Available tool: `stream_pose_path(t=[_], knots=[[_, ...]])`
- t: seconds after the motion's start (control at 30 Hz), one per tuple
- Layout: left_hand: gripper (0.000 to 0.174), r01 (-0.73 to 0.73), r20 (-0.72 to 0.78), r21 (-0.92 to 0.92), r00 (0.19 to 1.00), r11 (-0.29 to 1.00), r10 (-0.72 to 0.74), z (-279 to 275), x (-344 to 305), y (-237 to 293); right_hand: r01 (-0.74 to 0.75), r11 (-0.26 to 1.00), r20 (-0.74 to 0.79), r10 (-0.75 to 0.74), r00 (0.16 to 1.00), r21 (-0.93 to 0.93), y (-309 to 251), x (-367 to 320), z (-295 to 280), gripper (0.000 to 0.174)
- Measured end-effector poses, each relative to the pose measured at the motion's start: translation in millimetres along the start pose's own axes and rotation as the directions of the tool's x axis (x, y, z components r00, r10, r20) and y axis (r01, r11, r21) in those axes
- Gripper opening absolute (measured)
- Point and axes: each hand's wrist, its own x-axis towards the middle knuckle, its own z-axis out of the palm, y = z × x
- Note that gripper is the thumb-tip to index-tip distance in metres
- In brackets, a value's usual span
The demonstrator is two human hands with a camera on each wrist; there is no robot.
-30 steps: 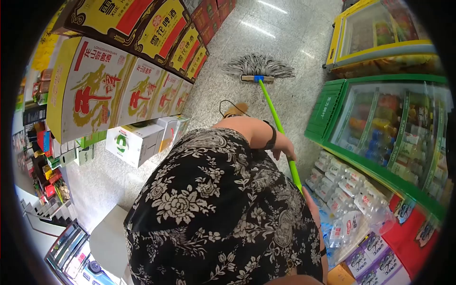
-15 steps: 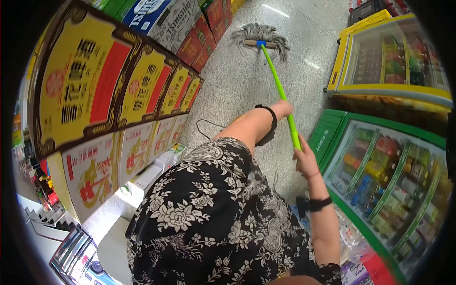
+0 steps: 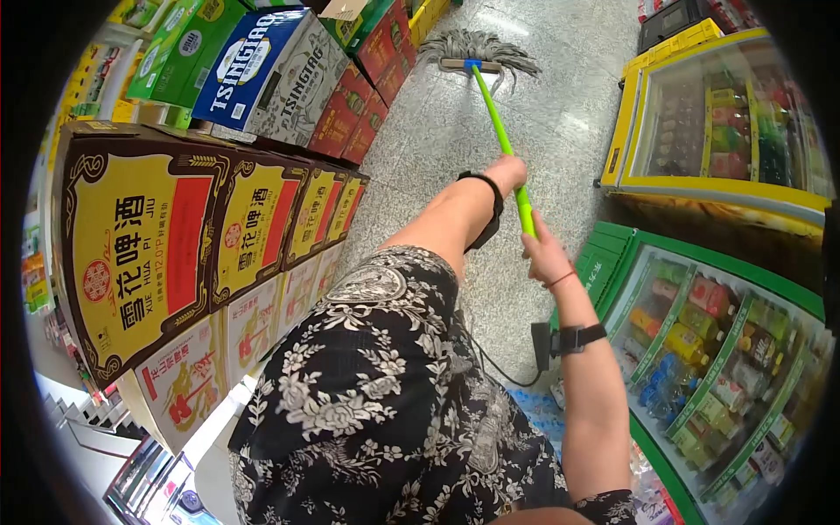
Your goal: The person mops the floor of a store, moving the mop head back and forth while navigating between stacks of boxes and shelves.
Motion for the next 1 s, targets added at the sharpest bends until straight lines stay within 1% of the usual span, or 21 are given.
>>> stream_pose_path(t=[0.07,0.1,0.13,0.2,0.27,0.3,0.37,0.4,0.43,0.47,0.5,0.53,0.57,0.63,0.73,0.77,0.8,0.87,0.9,0.93,1.0], knots=[[0.037,-0.01,-0.109,0.124,0.994,0.992,0.024,49,12,-24,0.049,0.994,-0.029,-0.052,0.998,-0.093,28,-23,9,0.061],[0.034,-0.202,0.039,0.282,0.979,0.938,0.199,56,-3,-36,0.021,0.995,-0.008,-0.022,1.0,-0.102,32,-45,9,0.062],[0.031,-0.396,0.213,0.401,0.917,0.826,0.337,65,-21,-51,-0.008,0.994,0.013,0.01,1.0,-0.11,39,-70,10,0.063],[0.035,-0.452,0.315,0.184,0.868,0.873,0.383,112,-32,-86,0.002,0.998,0.082,0.003,0.997,-0.063,78,-114,9,0.063],[0.036,-0.119,0.452,-0.047,0.883,0.992,0.127,88,-134,-73,-0.036,0.998,0.097,0.04,0.995,-0.048,91,-167,11,0.062],[0.036,-0.12,0.456,-0.047,0.881,0.992,0.128,94,-154,-79,-0.078,0.996,0.097,0.082,0.992,-0.036,100,-194,10,0.061],[0.034,-0.105,0.663,-0.009,0.743,0.994,0.084,119,-189,-89,-0.06,0.998,0.068,0.062,0.996,-0.035,130,-245,10,0.06],[0.034,-0.11,0.671,-0.002,0.737,0.994,0.083,132,-203,-94,-0.024,0.999,0.049,0.026,0.998,-0.035,142,-266,13,0.059],[0.032,-0.067,0.711,0.022,0.703,0.998,0.032,142,-215,-100,-0.116,0.993,0.044,0.115,0.992,0.027,142,-291,15,0.057],[0.031,-0.024,0.748,0.05,0.663,0.998,-0.022,154,-226,-105,-0.121,0.992,0.037,0.12,0.992,0.039,160,-310,20,0.057],[0.03,-0.048,0.807,0.081,0.59,0.996,-0.037,163,-232,-110,0.006,0.999,-0.007,-0.007,1.0,-0.035,175,-328,22,0.056],[0.03,-0.057,0.809,0.09,0.587,0.994,-0.039,171,-240,-111,0.134,0.984,-0.042,-0.139,0.989,-0.116,184,-339,25,0.055],[0.033,-0.099,0.826,0.133,0.561,0.986,-0.055,178,-251,-113,0.011,0.994,-0.026,-0.014,1.0,-0.109,189,-354,22,0.055],[0.038,-0.152,0.851,0.17,0.52,0.974,-0.068,192,-266,-118,0.054,0.996,-0.055,-0.058,0.997,-0.066,201,-370,26,0.056],[0.041,-0.201,0.843,0.205,0.534,0.958,-0.069,194,-265,-117,0.105,0.994,-0.095,-0.106,0.99,-0.015,202,-368,22,0.056],[0.044,-0.135,0.838,0.179,0.54,0.975,-0.079,197,-258,-118,0.079,0.995,-0.087,-0.084,0.993,-0.054,195,-362,19,0.055],[0.044,-0.135,0.838,0.179,0.54,0.975,-0.079,196,-252,-117,0.051,0.995,-0.079,-0.058,0.995,-0.091,188,-356,17,0.054],[0.043,-0.102,0.758,0.059,0.652,0.993,0.022,189,-236,-112,0.036,0.997,-0.083,-0.042,0.996,-0.074,172,-338,10,0.054],[0.047,-0.103,0.729,0.07,0.684,0.992,0.019,185,-224,-106,0.024,0.998,-0.088,-0.029,0.996,-0.056,163,-326,5,0.054],[0.047,-0.101,0.728,0.067,0.685,0.993,0.021,179,-213,-100,0.024,0.998,-0.085,-0.03,0.996,-0.06,158,-312,-1,0.054],[0.047,-0.178,0.706,-0.008,0.696,0.984,0.131,157,-184,-86,0.051,0.999,-0.079,-0.05,0.996,0.011,151,-274,-9,0.054]])
